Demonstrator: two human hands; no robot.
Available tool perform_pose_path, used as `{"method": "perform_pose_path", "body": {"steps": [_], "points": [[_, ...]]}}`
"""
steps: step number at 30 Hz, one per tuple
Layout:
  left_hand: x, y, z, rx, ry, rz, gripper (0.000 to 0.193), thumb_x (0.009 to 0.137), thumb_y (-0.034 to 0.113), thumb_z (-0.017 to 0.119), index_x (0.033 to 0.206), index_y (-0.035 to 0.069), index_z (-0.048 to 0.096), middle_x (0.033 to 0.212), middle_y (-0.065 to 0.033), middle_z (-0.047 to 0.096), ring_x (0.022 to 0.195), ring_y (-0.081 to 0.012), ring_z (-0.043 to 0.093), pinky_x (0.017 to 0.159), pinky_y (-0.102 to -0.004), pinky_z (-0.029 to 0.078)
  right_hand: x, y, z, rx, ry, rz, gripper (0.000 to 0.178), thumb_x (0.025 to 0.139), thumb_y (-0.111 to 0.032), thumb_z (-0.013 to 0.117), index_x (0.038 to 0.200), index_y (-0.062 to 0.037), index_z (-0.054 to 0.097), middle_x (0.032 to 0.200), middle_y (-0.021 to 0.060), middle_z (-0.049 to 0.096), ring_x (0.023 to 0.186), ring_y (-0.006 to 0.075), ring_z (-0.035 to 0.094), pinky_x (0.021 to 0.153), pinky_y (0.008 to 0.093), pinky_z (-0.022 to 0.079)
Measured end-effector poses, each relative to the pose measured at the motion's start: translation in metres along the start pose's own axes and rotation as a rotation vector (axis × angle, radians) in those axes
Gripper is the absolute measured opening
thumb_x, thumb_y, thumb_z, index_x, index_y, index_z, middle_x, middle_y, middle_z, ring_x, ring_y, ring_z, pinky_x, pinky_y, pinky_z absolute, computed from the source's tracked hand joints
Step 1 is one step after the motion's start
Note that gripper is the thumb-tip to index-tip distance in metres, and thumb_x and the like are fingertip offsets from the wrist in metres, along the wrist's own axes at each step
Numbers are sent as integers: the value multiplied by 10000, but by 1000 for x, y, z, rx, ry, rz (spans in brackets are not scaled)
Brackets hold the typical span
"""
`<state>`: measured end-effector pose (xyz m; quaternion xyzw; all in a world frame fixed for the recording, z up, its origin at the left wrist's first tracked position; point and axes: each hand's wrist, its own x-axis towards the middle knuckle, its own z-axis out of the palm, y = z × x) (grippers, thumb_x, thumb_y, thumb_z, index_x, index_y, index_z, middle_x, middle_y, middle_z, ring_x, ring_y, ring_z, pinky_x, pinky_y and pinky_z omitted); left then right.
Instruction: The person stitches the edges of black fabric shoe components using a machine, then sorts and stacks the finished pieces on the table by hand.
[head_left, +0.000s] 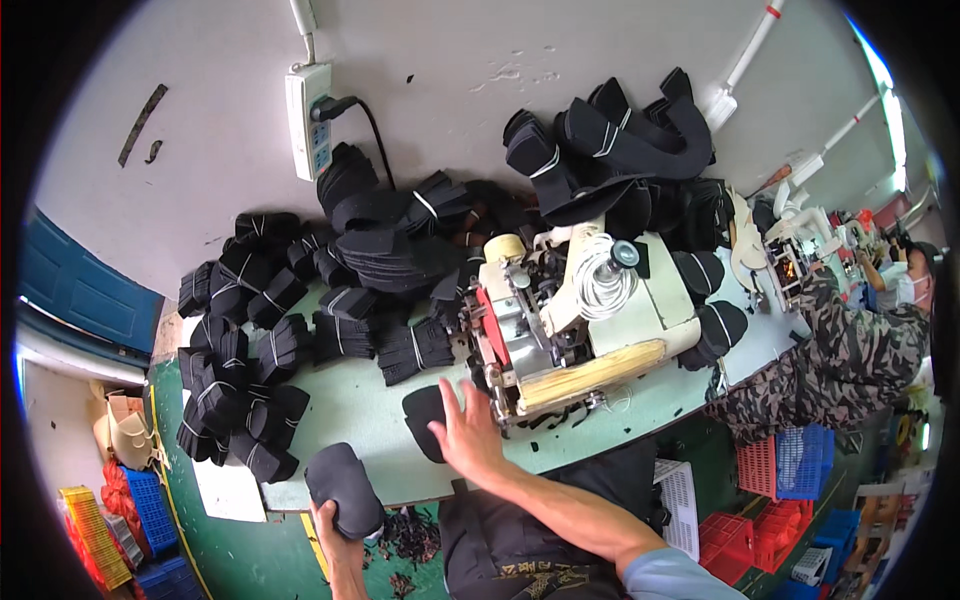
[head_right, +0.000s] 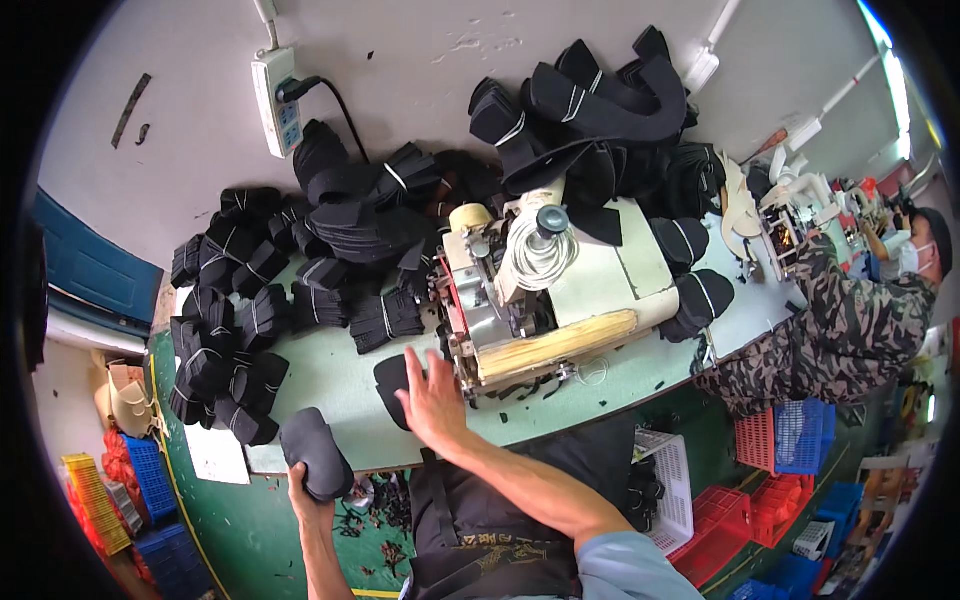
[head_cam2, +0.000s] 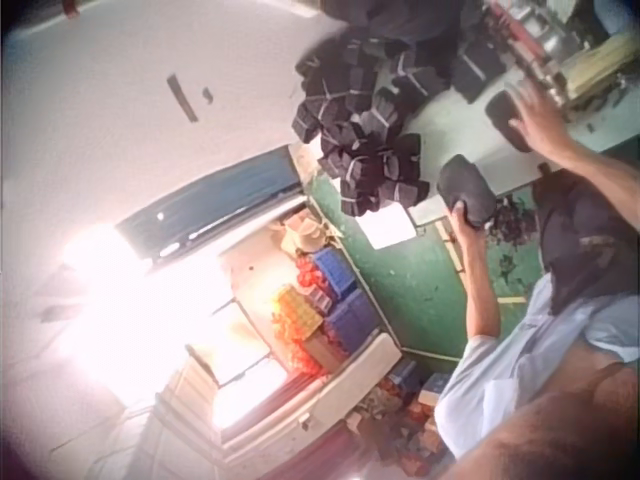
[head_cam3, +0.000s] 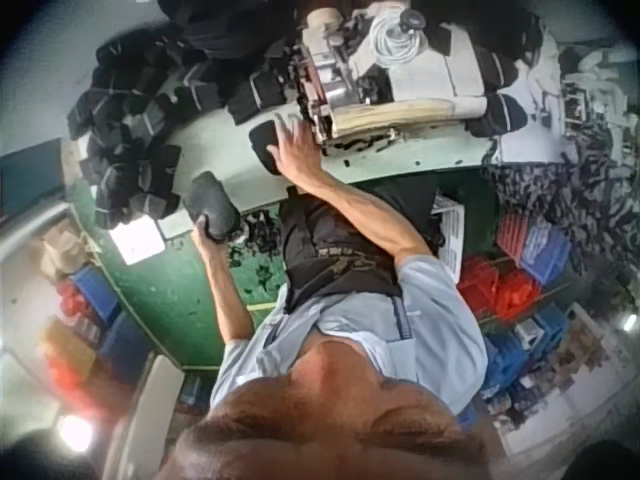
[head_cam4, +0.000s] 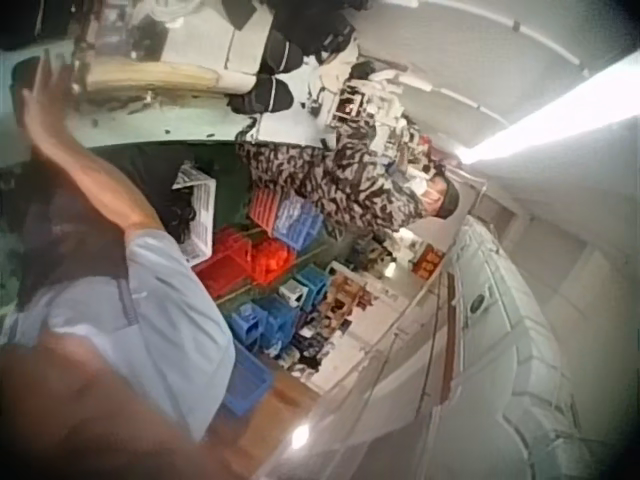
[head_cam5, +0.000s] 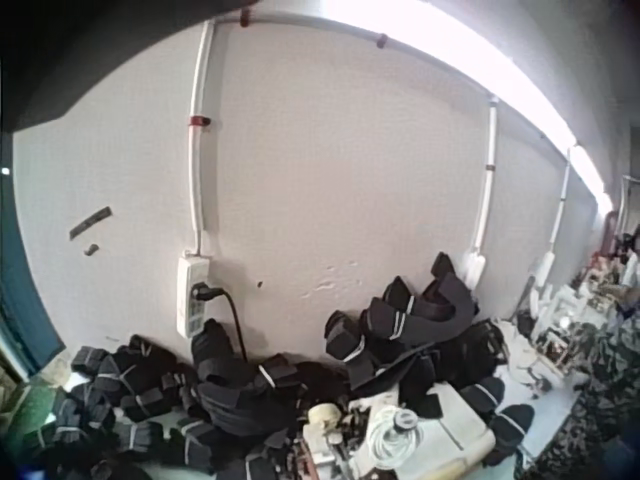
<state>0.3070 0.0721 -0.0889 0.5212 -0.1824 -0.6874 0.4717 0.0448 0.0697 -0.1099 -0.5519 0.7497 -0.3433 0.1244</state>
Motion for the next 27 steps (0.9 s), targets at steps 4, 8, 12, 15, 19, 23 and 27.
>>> {"method": "perform_pose_path", "body": {"steps": [4, 8, 12, 15, 19, 23, 27], "points": [[-2, -1, 6, 45, -27, 8, 796, 756, 185, 650, 1466, 111, 298, 1332, -166, 481, 1167, -334, 558, 943, -453, 525, -15, -42, -1, 400, -436, 166, 424, 852, -383, 732, 944, -14, 544, 853, 125, 620, 780, 256, 616, 687, 374, 485], [-6, -8, 13, 50, -20, -3, 861, 729, 142, 677, 1486, 120, 268, 1341, -158, 460, 1181, -317, 534, 963, -444, 511, -24, -54, 20, 660, -746, 324, 466, 873, -438, 687, 787, 8, 582, 653, 110, 636, 601, 239, 624, 605, 381, 472], [-13, -9, 13, 87, 38, 2, 894, 710, 120, 707, 1487, 119, 265, 1333, -155, 469, 1181, -313, 533, 962, -436, 511, -29, -48, 31, 523, -742, 222, 372, 857, -323, 685, 837, 41, 614, 714, 188, 643, 667, 335, 643, 634, 416, 476], [-10, -12, 11, 57, 62, -18, 899, 707, 110, 719, 1484, 114, 267, 1322, -150, 480, 1178, -307, 534, 961, -432, 509, -32, -44, 40, 488, -724, 204, 360, 865, -306, 672, 862, 51, 624, 746, 213, 650, 709, 368, 650, 650, 434, 478], [-10, -6, 6, 28, 83, 19, 830, 736, 151, 710, 1459, 114, 305, 1300, -140, 496, 1173, -303, 537, 975, -433, 494, -20, -56, 33, 343, -867, 205, 312, 874, -259, 629, 851, 51, 600, 813, 270, 631, 828, 449, 623, 707, 506, 462], [-16, -12, -5, -39, 178, 106, 807, 743, 170, 706, 1447, 105, 317, 1292, -136, 501, 1170, -309, 539, 977, -438, 493, -12, -64, 30, 601, -785, 248, 301, 878, -223, 626, 934, 71, 590, 811, 276, 627, 858, 443, 628, 729, 502, 478], [-43, -4, -6, -56, 240, 216, 806, 763, 173, 693, 1459, 85, 298, 1317, -149, 486, 1181, -321, 534, 986, -463, 485, 20, -66, 36, 412, -562, 284, 475, 862, -152, 653, 1254, 15, 443, 939, 268, 632, 888, 422, 629, 736, 485, 501]]}}
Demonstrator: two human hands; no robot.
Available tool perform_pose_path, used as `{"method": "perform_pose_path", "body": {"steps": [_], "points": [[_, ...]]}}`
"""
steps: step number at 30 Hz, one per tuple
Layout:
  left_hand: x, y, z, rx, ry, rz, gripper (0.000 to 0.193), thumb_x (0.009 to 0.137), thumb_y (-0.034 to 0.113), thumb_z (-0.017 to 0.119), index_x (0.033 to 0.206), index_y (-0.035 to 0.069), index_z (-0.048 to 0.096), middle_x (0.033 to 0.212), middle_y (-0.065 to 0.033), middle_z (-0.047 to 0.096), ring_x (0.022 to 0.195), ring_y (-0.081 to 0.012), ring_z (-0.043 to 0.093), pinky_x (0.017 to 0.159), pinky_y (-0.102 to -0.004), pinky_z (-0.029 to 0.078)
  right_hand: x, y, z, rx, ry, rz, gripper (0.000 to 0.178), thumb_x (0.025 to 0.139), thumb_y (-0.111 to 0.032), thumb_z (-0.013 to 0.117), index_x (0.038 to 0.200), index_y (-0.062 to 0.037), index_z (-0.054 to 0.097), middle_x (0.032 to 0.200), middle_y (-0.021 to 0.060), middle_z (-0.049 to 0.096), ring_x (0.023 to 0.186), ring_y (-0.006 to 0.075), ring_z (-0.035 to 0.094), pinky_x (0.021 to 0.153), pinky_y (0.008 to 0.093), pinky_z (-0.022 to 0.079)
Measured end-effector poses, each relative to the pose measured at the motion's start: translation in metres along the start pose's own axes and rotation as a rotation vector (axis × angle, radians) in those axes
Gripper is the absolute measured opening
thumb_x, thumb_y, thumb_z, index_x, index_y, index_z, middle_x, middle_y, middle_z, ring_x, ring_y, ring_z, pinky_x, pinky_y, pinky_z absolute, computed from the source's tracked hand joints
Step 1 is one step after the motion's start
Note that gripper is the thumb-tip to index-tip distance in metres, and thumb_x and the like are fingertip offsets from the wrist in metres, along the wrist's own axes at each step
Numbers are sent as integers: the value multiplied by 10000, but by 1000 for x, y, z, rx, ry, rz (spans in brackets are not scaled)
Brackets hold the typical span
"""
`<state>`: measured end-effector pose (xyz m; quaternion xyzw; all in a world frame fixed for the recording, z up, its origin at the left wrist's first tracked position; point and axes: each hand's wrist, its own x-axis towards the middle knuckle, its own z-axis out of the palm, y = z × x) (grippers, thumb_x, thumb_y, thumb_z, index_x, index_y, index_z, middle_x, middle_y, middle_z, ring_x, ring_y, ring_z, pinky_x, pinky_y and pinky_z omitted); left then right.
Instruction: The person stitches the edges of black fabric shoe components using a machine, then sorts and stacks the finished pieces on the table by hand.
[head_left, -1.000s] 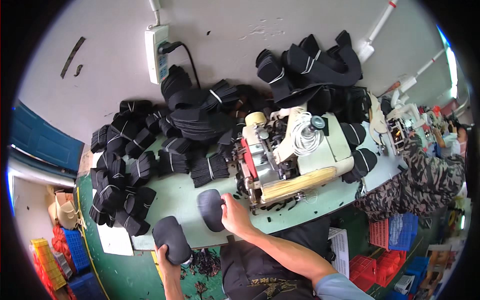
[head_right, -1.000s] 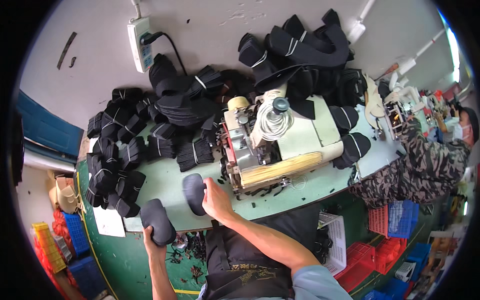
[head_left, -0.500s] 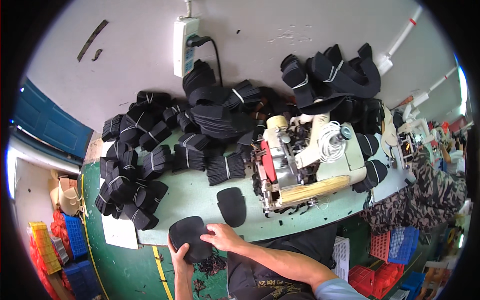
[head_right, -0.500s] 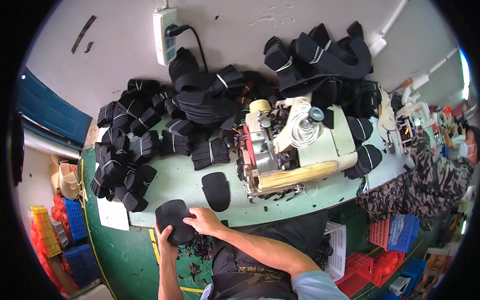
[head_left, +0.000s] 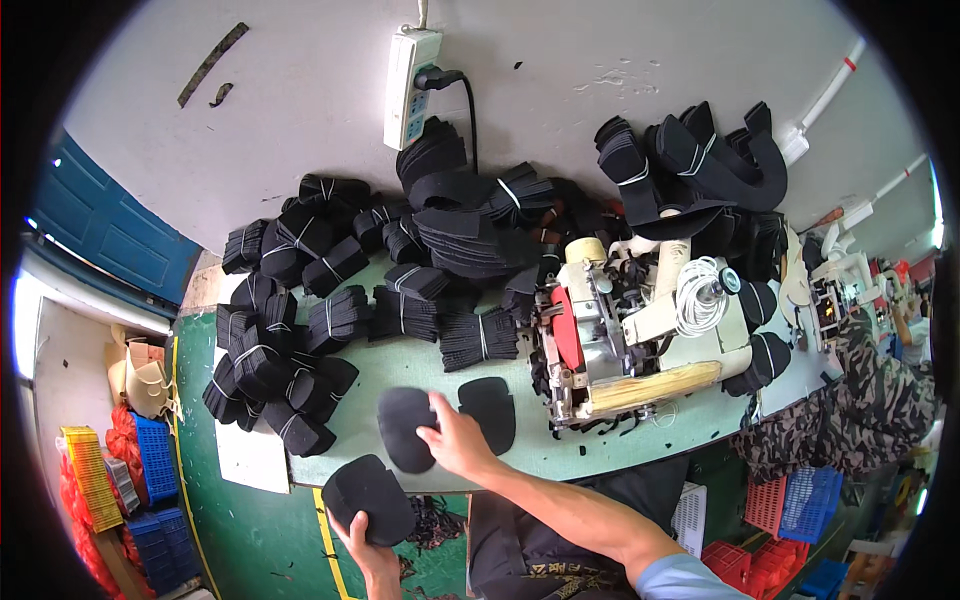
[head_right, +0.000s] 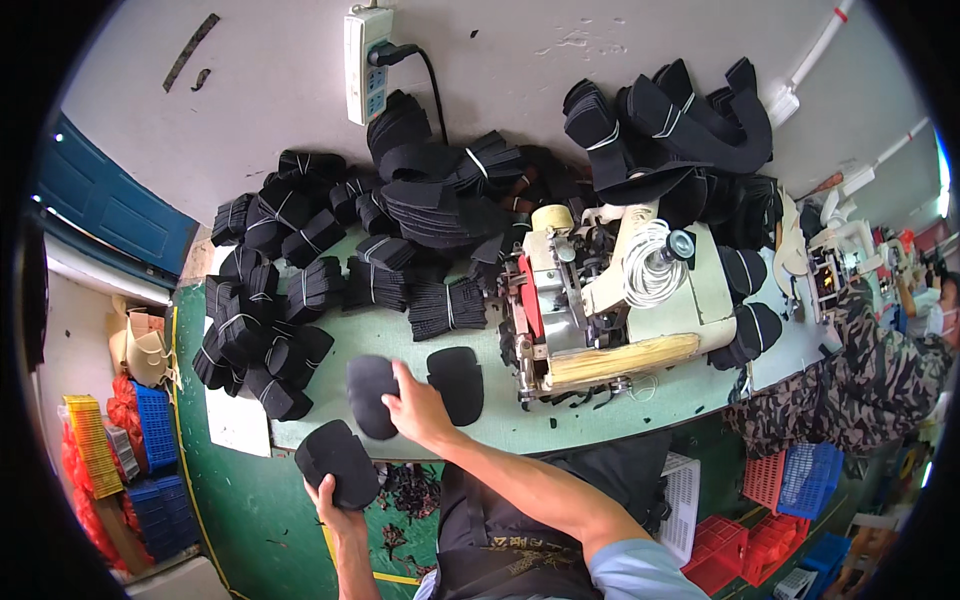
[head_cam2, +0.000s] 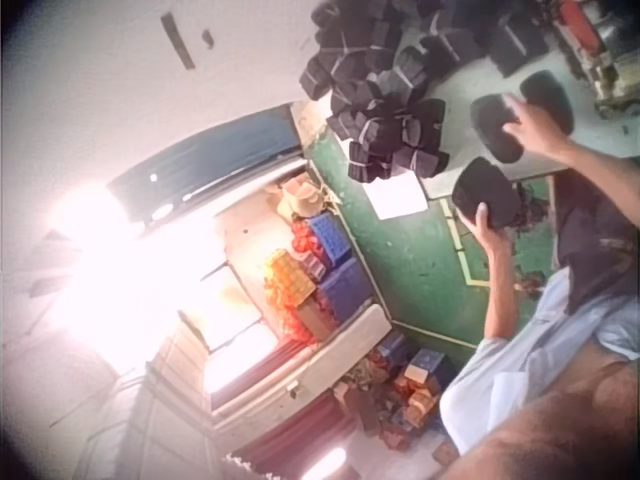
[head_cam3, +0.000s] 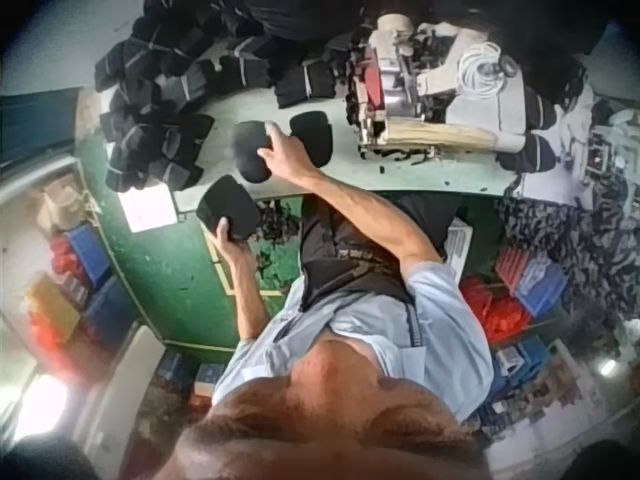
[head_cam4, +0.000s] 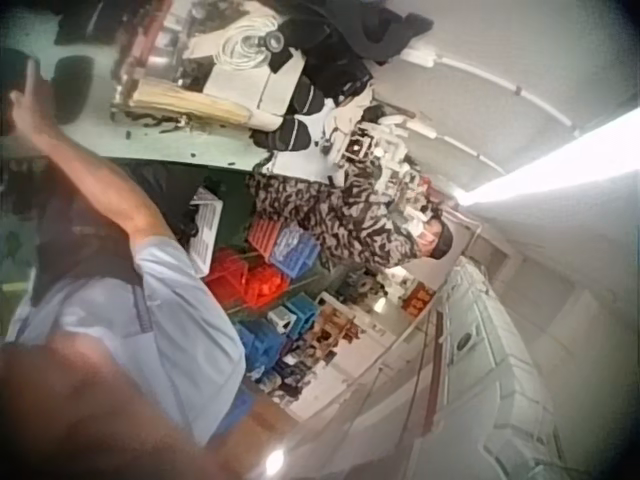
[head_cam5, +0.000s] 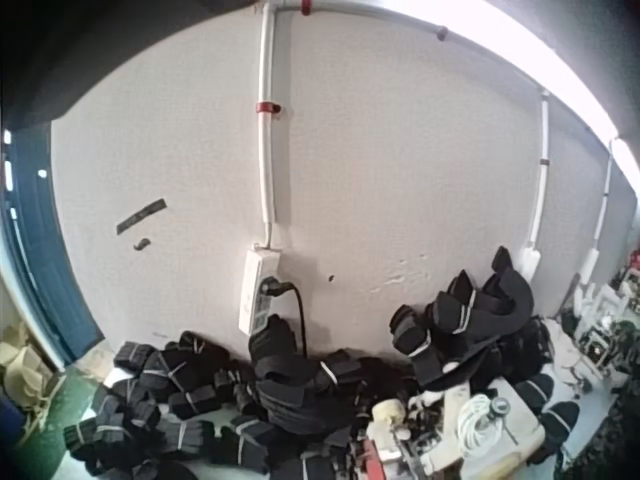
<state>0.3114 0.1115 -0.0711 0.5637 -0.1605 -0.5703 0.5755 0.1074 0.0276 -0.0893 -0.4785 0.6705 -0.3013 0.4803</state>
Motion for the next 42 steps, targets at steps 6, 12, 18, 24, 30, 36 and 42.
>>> {"method": "perform_pose_path", "body": {"steps": [6, 12, 18, 24, 30, 36, 42], "points": [[-8, 0, -1, 346, 131, 210, 910, 750, 71, 691, 1519, 93, 206, 1384, -144, 421, 1212, -299, 495, 1028, -406, 439, -33, -19, 11, -43, -155, -190, 622, 873, -404, 703, 1257, 0, 424, 1095, 214, 598, 989, 351, 632, 808, 396, 514], [-13, -1, 39, 679, -182, 336, 1295, 592, 229, 913, 1543, 42, 55, 1479, -220, 299, 1348, -325, 348, 1136, -409, 279, -52, -1, 9, 360, -227, -100, 783, 846, -494, 702, 1277, 102, 434, 1179, 303, 578, 1134, 414, 571, 974, 427, 445], [-7, -8, 53, 669, -199, 254, 1177, 661, 234, 865, 1540, 48, 105, 1455, -206, 336, 1325, -341, 390, 1117, -440, 322, -44, 14, -18, 359, -23, 109, 301, 944, -227, 594, 1065, 44, 646, 906, 102, 700, 781, 165, 612, 753, 354, 493], [0, -1, 50, 44, -127, -114, 795, 764, 196, 732, 1440, 110, 322, 1313, -142, 481, 1174, -305, 551, 945, -445, 522, -22, 29, -60, -502, 628, -275, 802, 788, -377, 784, 1375, 3, 391, 1085, 220, 608, 994, 391, 583, 908, 454, 461], [3, -3, 52, 25, -179, -158, 907, 750, 171, 753, 1491, 132, 230, 1359, -153, 439, 1210, -313, 517, 967, -450, 507, -44, 10, -35, 155, 4, -53, 434, 848, -432, 741, 842, -19, 606, 688, 73, 627, 617, 142, 591, 563, 314, 457], [4, -2, 46, 40, -164, -173, 1064, 714, 142, 797, 1540, 146, 125, 1400, -164, 402, 1253, -318, 474, 1005, -444, 473, -38, 5, -17, 160, -285, 35, 469, 875, -435, 707, 754, -1, 576, 639, 54, 574, 589, 119, 523, 548, 327, 424], [7, -3, 32, 41, -112, -158, 1009, 755, 166, 782, 1534, 146, 141, 1397, -161, 415, 1253, -312, 477, 1006, -439, 472, -35, -1, -6, -4, -242, -77, 359, 885, -294, 662, 759, 25, 554, 631, 198, 545, 587, 373, 532, 573, 430, 415]]}}
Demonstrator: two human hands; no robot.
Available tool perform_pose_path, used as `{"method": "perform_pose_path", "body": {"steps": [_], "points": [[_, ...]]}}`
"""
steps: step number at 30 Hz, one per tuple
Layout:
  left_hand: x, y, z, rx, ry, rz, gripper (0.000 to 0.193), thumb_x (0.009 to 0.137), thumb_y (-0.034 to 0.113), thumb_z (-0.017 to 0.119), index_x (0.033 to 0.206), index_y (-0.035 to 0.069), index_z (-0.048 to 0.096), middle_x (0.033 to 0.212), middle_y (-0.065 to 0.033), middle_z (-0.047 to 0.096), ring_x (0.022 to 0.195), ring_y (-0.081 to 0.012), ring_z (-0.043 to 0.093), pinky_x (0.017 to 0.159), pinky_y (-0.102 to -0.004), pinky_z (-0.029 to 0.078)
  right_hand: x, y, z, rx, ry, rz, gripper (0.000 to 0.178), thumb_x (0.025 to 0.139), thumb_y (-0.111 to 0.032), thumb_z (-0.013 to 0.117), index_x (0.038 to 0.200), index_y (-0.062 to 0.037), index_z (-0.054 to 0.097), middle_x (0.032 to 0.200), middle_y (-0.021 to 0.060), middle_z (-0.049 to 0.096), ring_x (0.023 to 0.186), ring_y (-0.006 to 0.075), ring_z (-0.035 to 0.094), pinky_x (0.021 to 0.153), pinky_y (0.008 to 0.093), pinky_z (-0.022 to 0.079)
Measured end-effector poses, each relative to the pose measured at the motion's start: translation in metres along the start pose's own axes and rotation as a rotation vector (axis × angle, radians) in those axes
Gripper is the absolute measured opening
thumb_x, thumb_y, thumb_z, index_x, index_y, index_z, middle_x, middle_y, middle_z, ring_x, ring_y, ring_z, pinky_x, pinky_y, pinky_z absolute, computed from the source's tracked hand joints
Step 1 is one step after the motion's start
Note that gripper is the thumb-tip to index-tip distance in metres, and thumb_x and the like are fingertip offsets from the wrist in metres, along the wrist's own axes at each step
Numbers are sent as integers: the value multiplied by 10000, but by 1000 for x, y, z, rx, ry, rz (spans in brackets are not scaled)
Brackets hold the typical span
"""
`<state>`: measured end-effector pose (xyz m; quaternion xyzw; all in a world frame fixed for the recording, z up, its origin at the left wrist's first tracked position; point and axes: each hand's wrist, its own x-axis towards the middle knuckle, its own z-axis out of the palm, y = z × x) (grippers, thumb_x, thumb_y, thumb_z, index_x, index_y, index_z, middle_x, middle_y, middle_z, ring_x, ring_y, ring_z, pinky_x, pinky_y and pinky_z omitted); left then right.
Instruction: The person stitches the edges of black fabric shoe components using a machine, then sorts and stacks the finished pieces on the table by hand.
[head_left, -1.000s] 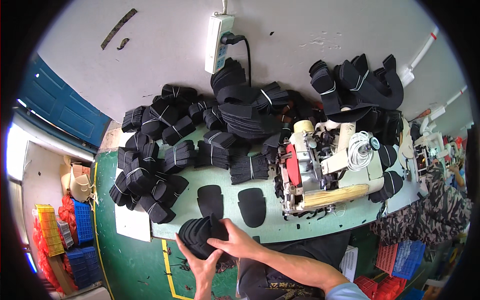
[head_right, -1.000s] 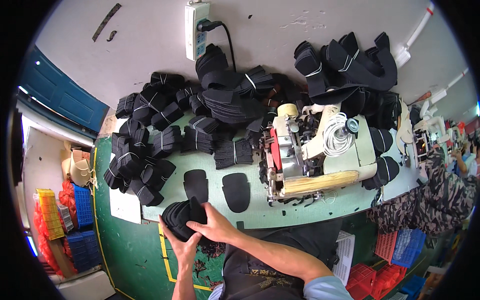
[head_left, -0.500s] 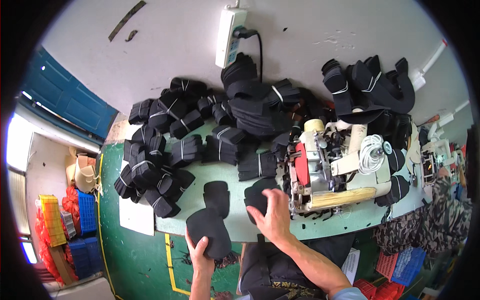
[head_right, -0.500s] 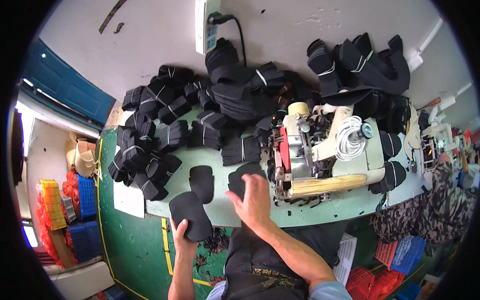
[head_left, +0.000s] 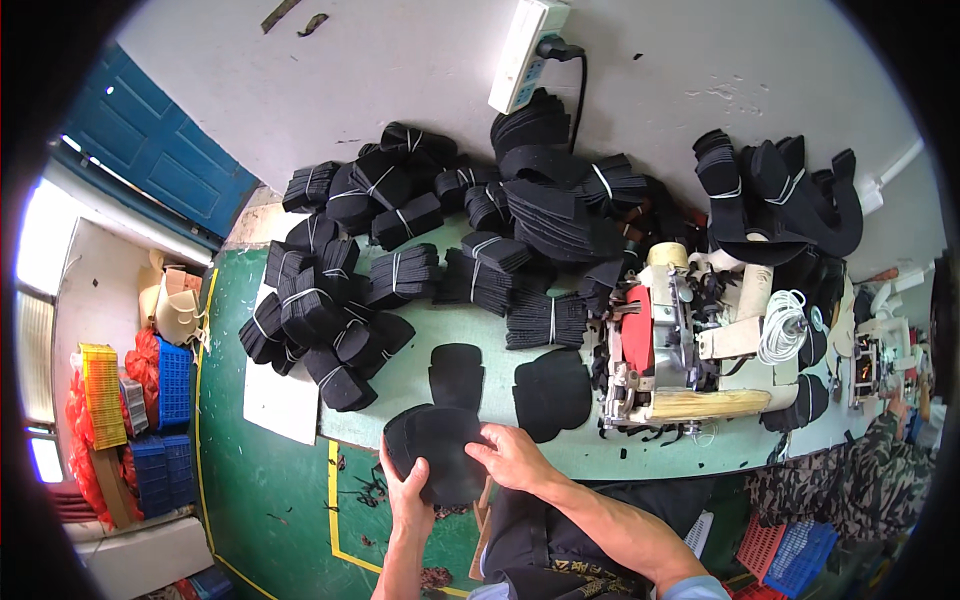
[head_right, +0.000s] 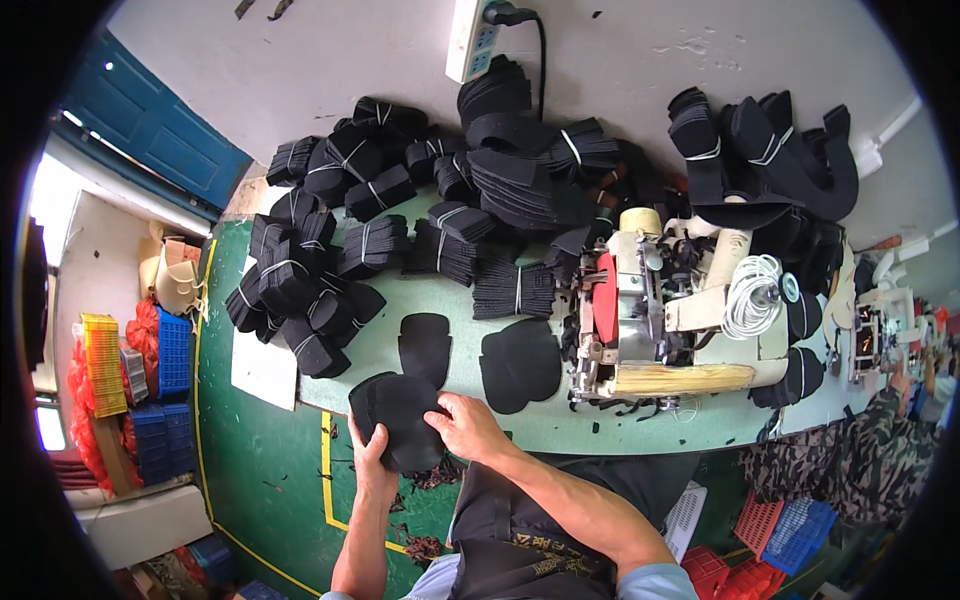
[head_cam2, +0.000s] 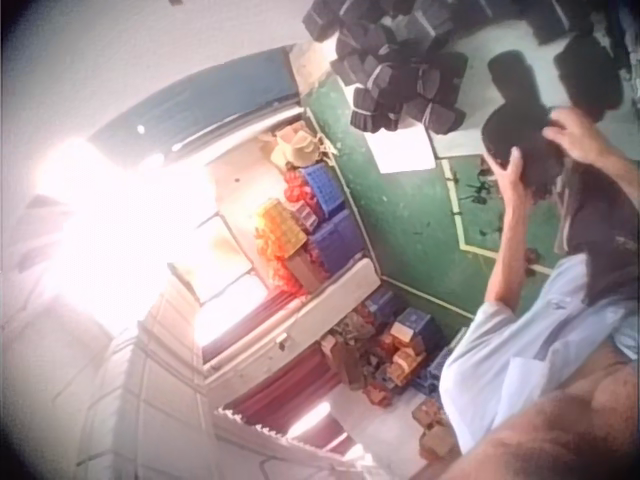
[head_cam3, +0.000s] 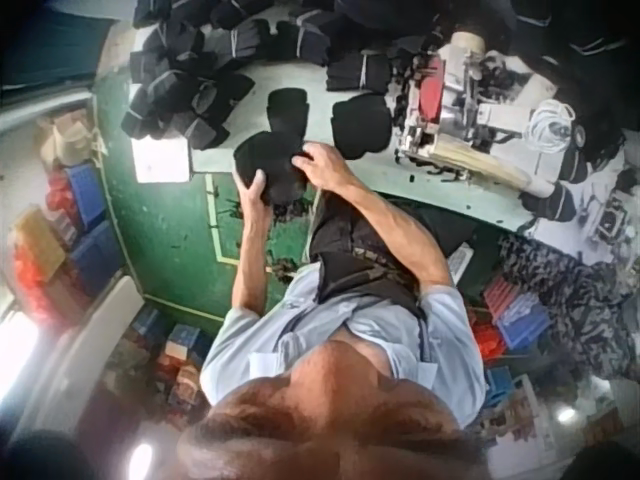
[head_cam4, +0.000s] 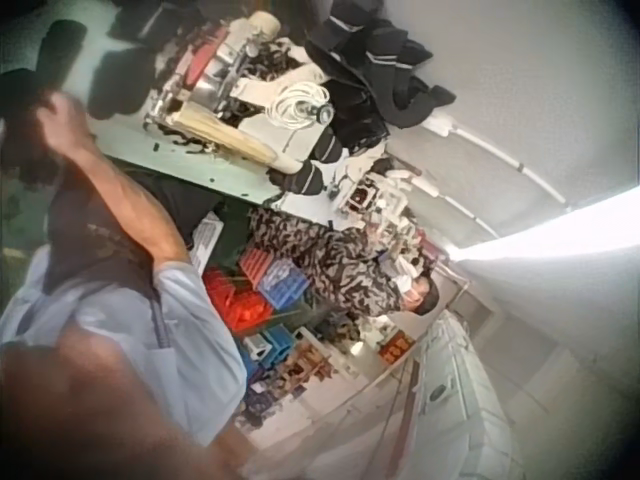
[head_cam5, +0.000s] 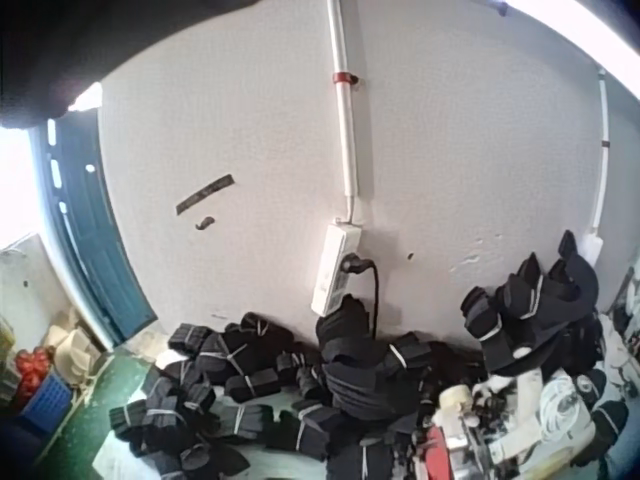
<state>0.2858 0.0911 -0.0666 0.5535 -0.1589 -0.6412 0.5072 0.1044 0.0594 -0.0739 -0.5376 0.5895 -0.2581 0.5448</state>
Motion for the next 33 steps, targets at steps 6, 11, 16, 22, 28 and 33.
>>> {"method": "perform_pose_path", "body": {"steps": [6, 11, 16, 22, 28, 33], "points": [[3, 1, -17, -99, 66, 36, 865, 813, 151, 723, 1506, 125, 206, 1368, -150, 440, 1228, -302, 494, 1002, -439, 475, 9, -1, 7, 38, -105, 79, 277, 896, -234, 630, 872, 39, 584, 728, 238, 611, 676, 420, 593, 613, 458, 440], [-6, 9, -33, 22, 304, 213, 881, 799, 111, 713, 1514, 92, 199, 1370, -149, 436, 1212, -299, 503, 1023, -421, 446, 36, -12, 4, -369, 577, -294, 504, 877, -247, 686, 1272, -98, 412, 1033, 188, 628, 821, 374, 634, 748, 462, 525], [-10, 11, -12, 478, 302, 332, 1070, 684, 36, 786, 1535, 66, 137, 1377, -163, 416, 1186, -305, 499, 1018, -397, 434, 8, -16, 19, 154, -145, 25, 662, 827, -497, 717, 1195, 4, 487, 1156, 225, 580, 990, 379, 625, 785, 448, 520], [-13, 11, 24, 959, 96, 428, 1353, 557, 359, 949, 1537, 48, 70, 1365, -285, 478, 1191, -372, 564, 978, -426, 480, -8, -16, 3, 87, -4, 46, 627, 817, -431, 753, 1158, 29, 496, 1081, 218, 648, 874, 310, 696, 768, 403, 536], [-2, 9, 30, 971, -60, 525, 1357, 565, 363, 941, 1540, 55, 48, 1458, -266, 367, 1290, -352, 466, 1052, -420, 423, -17, 1, -1, 23, 255, -8, 257, 849, -208, 612, 943, 7, 506, 727, 213, 617, 688, 347, 655, 615, 455, 484], [11, 5, 29, 450, 23, 238, 1077, 731, 197, 819, 1539, 96, 114, 1436, -210, 376, 1274, -327, 465, 1021, -426, 457, -13, 21, -29, 398, 330, 99, 72, 881, -56, 479, 817, -40, 452, 651, -15, 413, 612, 61, 405, 537, 260, 374]]}}
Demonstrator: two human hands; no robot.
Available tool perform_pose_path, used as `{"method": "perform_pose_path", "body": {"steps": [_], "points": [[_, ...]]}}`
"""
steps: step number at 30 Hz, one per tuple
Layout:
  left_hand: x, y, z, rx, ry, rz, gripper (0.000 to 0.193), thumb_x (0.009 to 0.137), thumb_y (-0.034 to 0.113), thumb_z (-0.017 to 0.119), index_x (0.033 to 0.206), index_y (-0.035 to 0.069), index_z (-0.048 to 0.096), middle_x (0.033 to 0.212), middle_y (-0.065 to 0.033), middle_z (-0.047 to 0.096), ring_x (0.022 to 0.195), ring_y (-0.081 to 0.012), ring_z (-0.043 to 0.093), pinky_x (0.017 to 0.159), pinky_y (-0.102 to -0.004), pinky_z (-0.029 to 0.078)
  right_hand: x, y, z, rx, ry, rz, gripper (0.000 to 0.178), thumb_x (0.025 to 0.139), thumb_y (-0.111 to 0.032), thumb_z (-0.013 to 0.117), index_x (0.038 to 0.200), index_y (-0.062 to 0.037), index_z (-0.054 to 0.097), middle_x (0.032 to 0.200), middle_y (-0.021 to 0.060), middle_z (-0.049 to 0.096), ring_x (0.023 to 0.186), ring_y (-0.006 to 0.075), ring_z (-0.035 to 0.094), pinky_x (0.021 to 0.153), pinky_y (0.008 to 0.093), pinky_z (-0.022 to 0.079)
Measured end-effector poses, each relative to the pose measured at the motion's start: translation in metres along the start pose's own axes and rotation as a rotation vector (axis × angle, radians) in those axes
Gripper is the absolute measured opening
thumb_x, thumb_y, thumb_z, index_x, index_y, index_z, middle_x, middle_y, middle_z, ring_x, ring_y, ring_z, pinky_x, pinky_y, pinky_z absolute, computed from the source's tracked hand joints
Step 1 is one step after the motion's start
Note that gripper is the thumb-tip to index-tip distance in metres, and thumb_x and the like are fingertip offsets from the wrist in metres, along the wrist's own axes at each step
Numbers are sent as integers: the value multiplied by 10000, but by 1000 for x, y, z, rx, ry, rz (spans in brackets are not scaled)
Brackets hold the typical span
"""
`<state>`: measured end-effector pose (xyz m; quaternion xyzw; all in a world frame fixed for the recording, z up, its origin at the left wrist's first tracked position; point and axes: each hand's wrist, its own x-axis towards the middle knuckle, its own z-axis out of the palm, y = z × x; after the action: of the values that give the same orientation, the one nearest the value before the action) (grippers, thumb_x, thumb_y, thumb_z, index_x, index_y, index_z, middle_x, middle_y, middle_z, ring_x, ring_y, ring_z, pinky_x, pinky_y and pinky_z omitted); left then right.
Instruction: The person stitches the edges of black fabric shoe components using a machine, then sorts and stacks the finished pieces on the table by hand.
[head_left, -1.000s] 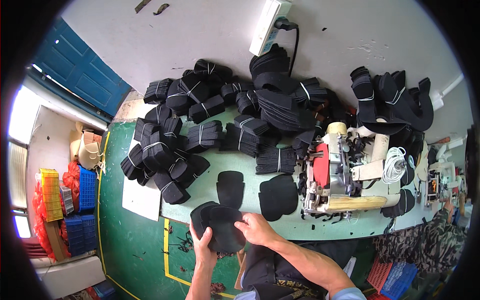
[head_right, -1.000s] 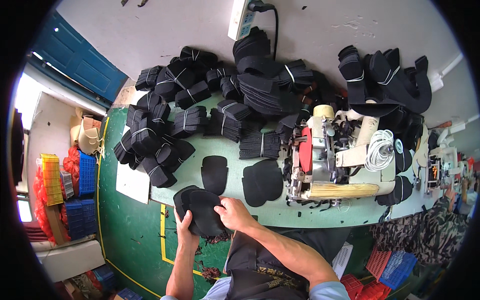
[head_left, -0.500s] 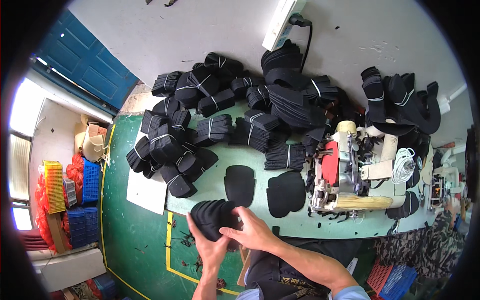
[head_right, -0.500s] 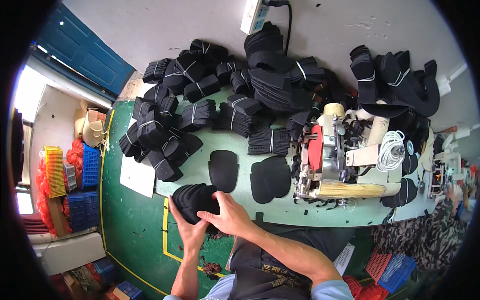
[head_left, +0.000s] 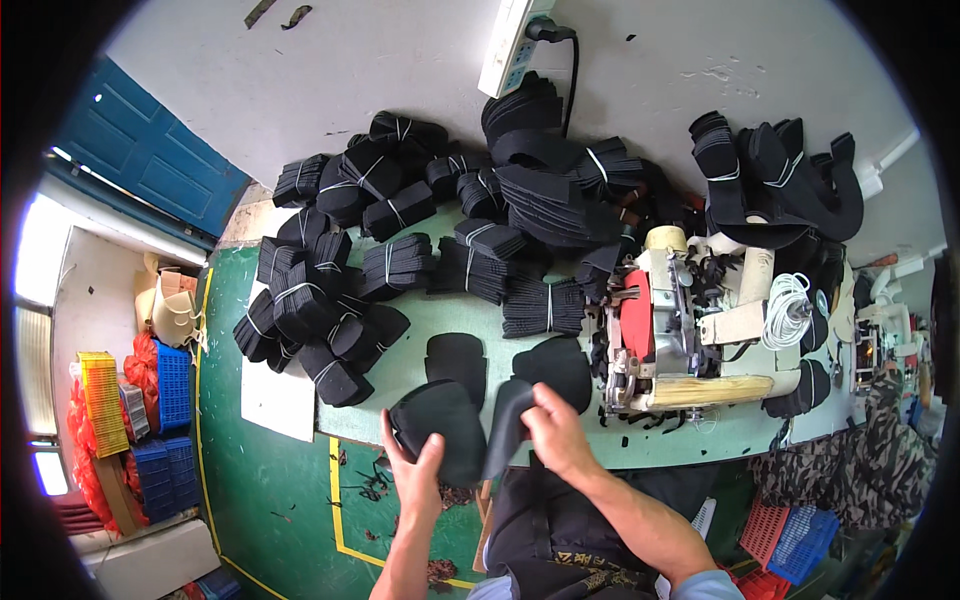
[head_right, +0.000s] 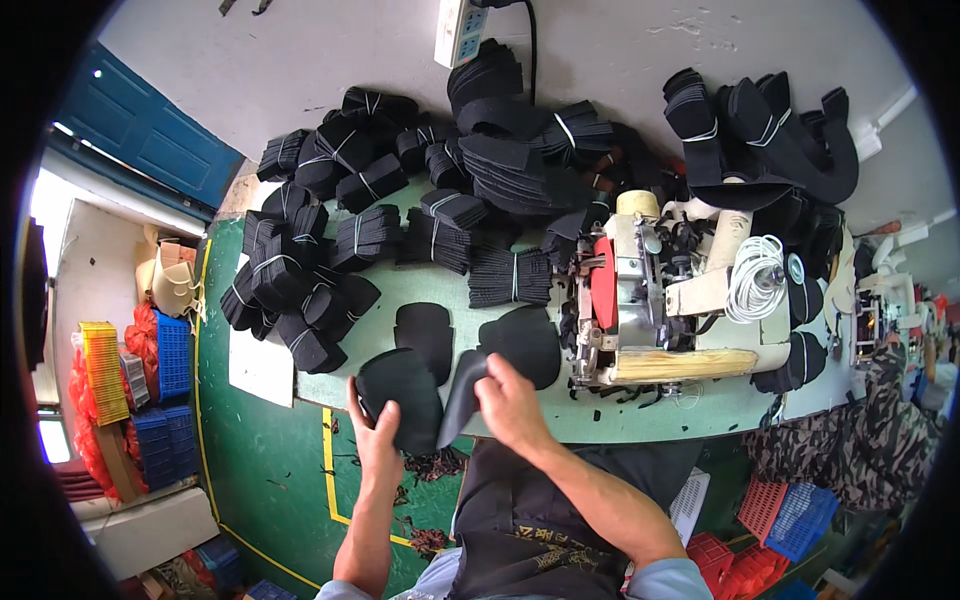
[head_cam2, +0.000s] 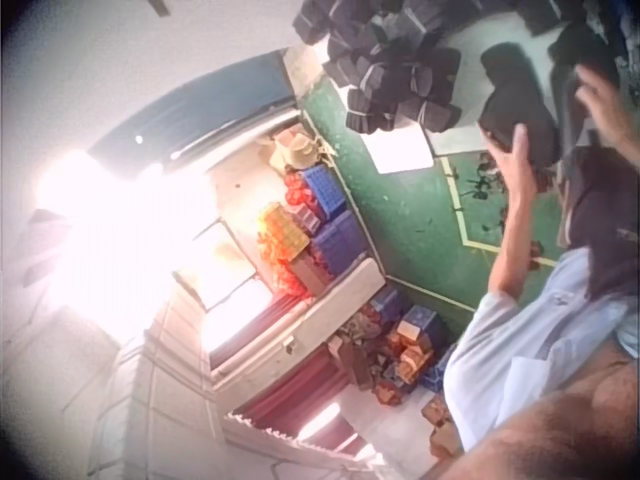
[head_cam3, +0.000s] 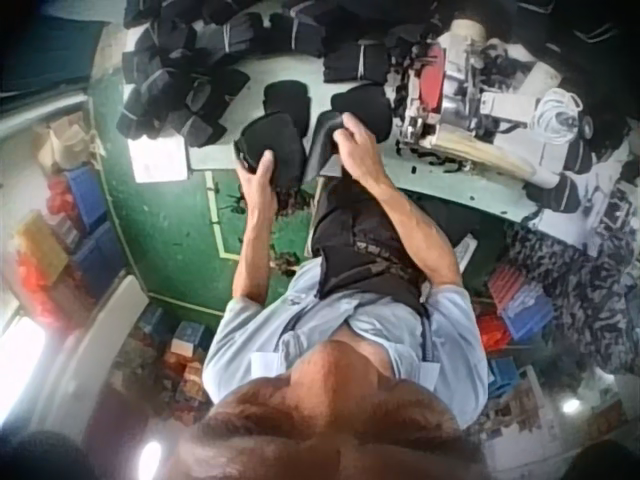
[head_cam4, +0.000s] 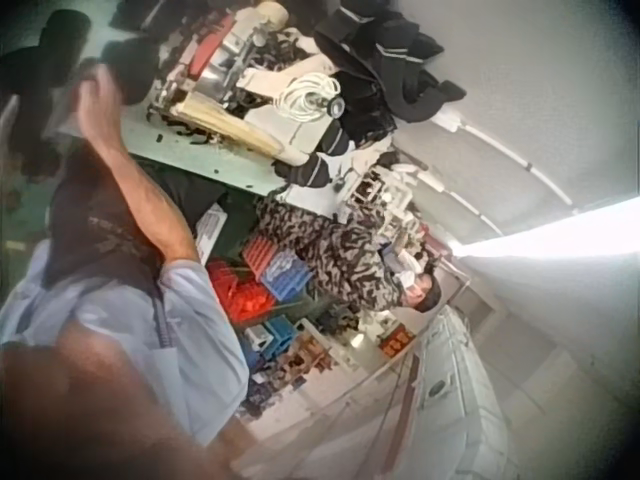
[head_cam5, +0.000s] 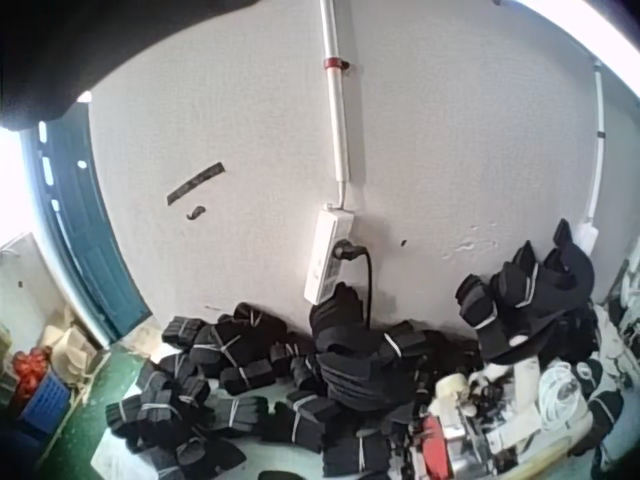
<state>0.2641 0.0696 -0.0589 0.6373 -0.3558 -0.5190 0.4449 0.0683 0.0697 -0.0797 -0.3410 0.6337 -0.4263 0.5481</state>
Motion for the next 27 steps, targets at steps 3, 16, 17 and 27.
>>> {"method": "perform_pose_path", "body": {"steps": [3, 16, 17, 27], "points": [[2, 0, -14, -442, 29, -248, 940, 795, 186, 756, 1525, 132, 166, 1382, -171, 419, 1224, -306, 505, 959, -454, 509, 17, -19, -30, -264, 52, 102, 76, 885, -98, 517, 840, -50, 478, 673, 35, 475, 638, 159, 520, 573, 329, 435], [2, -2, -15, -448, -185, -201, 1031, 785, 208, 770, 1550, 148, 81, 1426, -174, 379, 1244, -327, 495, 943, -453, 524, 8, -29, 30, -159, -387, 126, 251, 908, -237, 708, 878, -20, 587, 735, 23, 643, 617, 67, 577, 531, 264, 465], [2, 0, -15, -479, -211, -204, 997, 808, 212, 745, 1550, 150, 82, 1433, -171, 374, 1250, -324, 489, 948, -452, 521, 9, -23, 32, -163, -380, 129, 251, 908, -237, 708, 878, -20, 587, 735, 23, 643, 617, 67, 577, 531, 264, 465], [7, -7, -31, -459, -185, -230, 783, 756, 176, 702, 1430, 95, 312, 1298, -146, 500, 1184, -289, 537, 988, -419, 487, 6, -15, 51, -280, -350, -137, 220, 913, -184, 588, 870, 22, 521, 777, 270, 612, 758, 480, 591, 630, 502, 446]]}}
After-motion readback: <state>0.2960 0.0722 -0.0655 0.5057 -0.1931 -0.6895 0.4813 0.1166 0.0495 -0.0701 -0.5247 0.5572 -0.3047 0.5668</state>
